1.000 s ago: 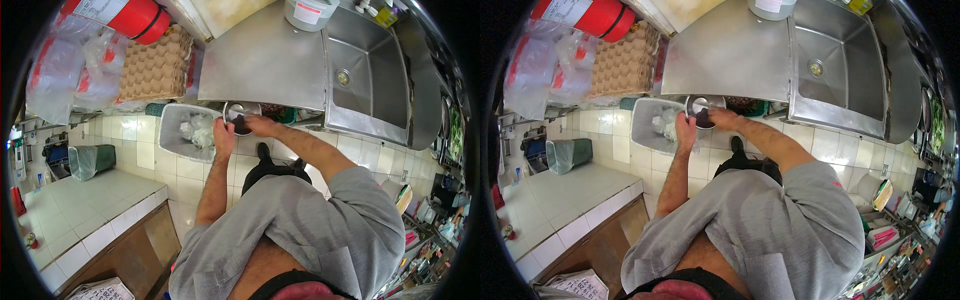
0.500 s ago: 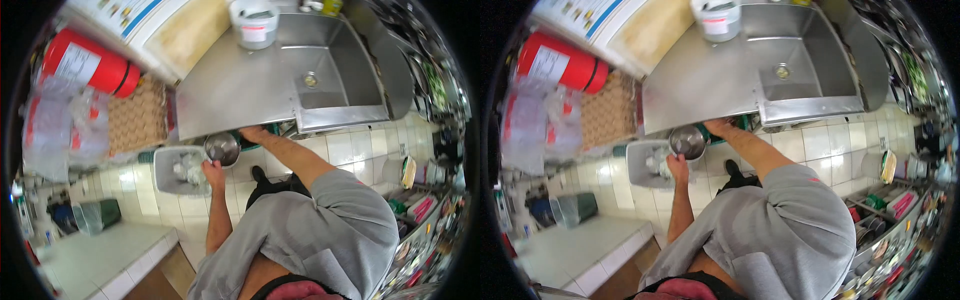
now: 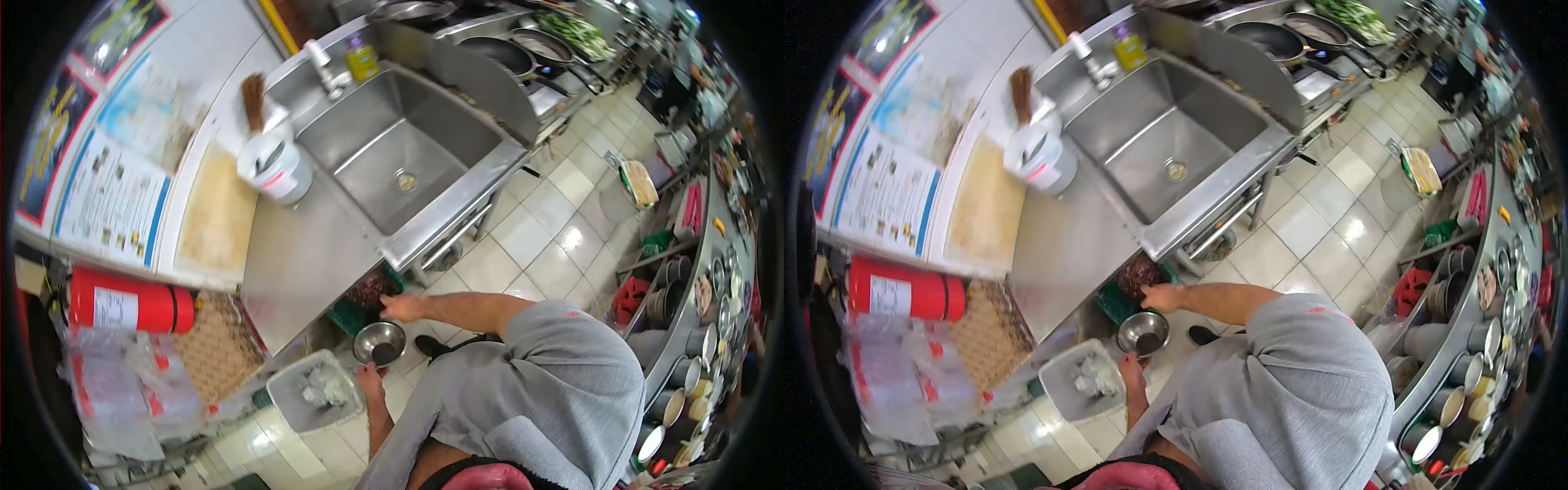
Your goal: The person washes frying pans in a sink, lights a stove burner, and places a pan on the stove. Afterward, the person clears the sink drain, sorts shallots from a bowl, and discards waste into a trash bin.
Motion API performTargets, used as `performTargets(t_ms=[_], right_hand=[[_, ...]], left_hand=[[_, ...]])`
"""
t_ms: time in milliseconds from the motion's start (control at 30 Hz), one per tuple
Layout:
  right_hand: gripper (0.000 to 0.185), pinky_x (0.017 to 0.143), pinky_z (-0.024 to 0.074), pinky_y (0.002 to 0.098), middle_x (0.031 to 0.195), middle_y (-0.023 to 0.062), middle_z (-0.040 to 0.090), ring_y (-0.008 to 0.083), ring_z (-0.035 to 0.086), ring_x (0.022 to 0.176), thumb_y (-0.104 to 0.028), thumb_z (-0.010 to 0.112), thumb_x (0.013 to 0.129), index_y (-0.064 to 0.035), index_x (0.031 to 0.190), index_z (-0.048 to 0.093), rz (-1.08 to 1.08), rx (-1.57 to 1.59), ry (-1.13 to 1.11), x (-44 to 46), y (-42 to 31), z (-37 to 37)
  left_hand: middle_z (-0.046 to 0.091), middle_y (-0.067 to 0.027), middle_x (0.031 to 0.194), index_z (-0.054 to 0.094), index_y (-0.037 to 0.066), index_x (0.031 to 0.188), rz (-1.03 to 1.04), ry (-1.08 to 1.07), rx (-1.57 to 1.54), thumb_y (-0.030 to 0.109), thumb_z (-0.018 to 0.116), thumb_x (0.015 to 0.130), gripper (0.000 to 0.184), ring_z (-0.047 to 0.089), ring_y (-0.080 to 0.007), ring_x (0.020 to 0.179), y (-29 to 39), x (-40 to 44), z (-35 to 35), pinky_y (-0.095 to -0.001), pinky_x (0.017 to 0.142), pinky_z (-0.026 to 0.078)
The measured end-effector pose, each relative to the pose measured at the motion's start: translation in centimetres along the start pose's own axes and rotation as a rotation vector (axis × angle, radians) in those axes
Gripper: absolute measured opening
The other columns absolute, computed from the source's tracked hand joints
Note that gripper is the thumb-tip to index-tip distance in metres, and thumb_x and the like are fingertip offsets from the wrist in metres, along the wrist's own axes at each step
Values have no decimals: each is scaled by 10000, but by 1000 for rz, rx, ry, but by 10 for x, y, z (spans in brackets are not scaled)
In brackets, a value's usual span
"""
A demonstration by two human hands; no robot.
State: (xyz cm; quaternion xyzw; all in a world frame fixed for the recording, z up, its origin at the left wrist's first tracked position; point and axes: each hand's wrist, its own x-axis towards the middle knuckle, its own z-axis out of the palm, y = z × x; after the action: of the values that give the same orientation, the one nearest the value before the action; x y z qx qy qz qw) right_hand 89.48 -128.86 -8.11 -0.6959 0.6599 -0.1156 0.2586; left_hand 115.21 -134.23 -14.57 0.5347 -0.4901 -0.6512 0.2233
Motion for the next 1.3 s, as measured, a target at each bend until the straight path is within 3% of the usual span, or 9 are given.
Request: performTargets(t_ms=[300, 533, 767, 867, 933, 1033, 1167, 1233, 1300], right_hand=[[403, 773, 433, 400, 1048, 179, 497, 341, 533, 889, -197, 686, 644, -94, 1012, 558, 280, 259, 119, -254, 90, 17], [382, 725, 447, 372, 865, 145, 556, 296, 547, 831, -280, 705, 666, -61, 948, 569, 576, 422, 696, -450, 98, -8], [379, 680, 458, 359, 834, 127, 567, 264, 559, 797, -243, 708, 668, -57, 968, 572, 843, 446, 906, -553, 105, 4], [343, 599, 445, 306, 746, 66, 563, 176, 547, 685, -223, 692, 705, -50, 978, 580, 855, 737, 996, -582, 108, -6], [276, 526, 400, 242, 670, -4, 535, 87, 481, 579, -234, 656, 755, -50, 952, 601, 857, 1316, 1057, -597, 109, -25], [212, 490, 360, 205, 647, -35, 517, 47, 430, 532, -252, 616, 796, -59, 881, 623, 746, 1522, 1326, -618, 136, -28], [144, 554, 408, 258, 652, -21, 512, 106, 467, 580, -202, 631, 759, -66, 806, 630, 1100, 1141, 1604, -655, 192, -17], [192, 632, 446, 306, 739, 40, 572, 182, 527, 671, -151, 657, 699, -73, 869, 618, 1231, 804, 1561, -682, 216, 8], [313, 722, 456, 342, 790, 99, 581, 266, 551, 753, -71, 646, 651, -74, 959, 587, 1748, 220, 1423, -698, 224, 15]], left_hand=[[561, -160, 837, 471, -60, 865, -173, -490, -31, 81, 468, 791, 158, 603, -286, 706, 32, -73, 200, -362, 601, 536], [573, -136, 816, 477, 1, 827, -219, -953, 115, 109, 487, 809, 109, 586, -237, 681, 41, -139, 381, -347, 603, 509], [552, -86, 711, 437, 36, 731, -92, -1283, 301, 121, 479, 831, 138, 580, -184, 614, 39, -187, 517, -318, 541, 522], [548, -83, 705, 423, 46, 715, -79, -1356, 345, 119, 474, 839, 152, 577, -174, 600, 33, -198, 567, -317, 540, 529], [547, -83, 711, 423, 46, 718, -75, -1416, 374, 118, 474, 839, 150, 578, -175, 609, 28, -204, 601, -320, 547, 531], [546, -90, 734, 420, 43, 735, -117, -1431, 386, 114, 472, 838, 135, 581, -180, 627, 22, -214, 652, -323, 553, 533], [544, -104, 763, 411, 33, 763, -164, -1491, 388, 107, 469, 834, 118, 584, -201, 635, 15, -214, 726, -334, 559, 537], [543, -105, 764, 409, 26, 762, -152, -1504, 419, 102, 468, 833, 119, 583, -203, 625, 22, -218, 759, -334, 562, 541], [542, -107, 764, 410, 19, 761, -130, -1551, 430, 95, 466, 834, 119, 583, -202, 614, 24, -213, 795, -334, 564, 544]])
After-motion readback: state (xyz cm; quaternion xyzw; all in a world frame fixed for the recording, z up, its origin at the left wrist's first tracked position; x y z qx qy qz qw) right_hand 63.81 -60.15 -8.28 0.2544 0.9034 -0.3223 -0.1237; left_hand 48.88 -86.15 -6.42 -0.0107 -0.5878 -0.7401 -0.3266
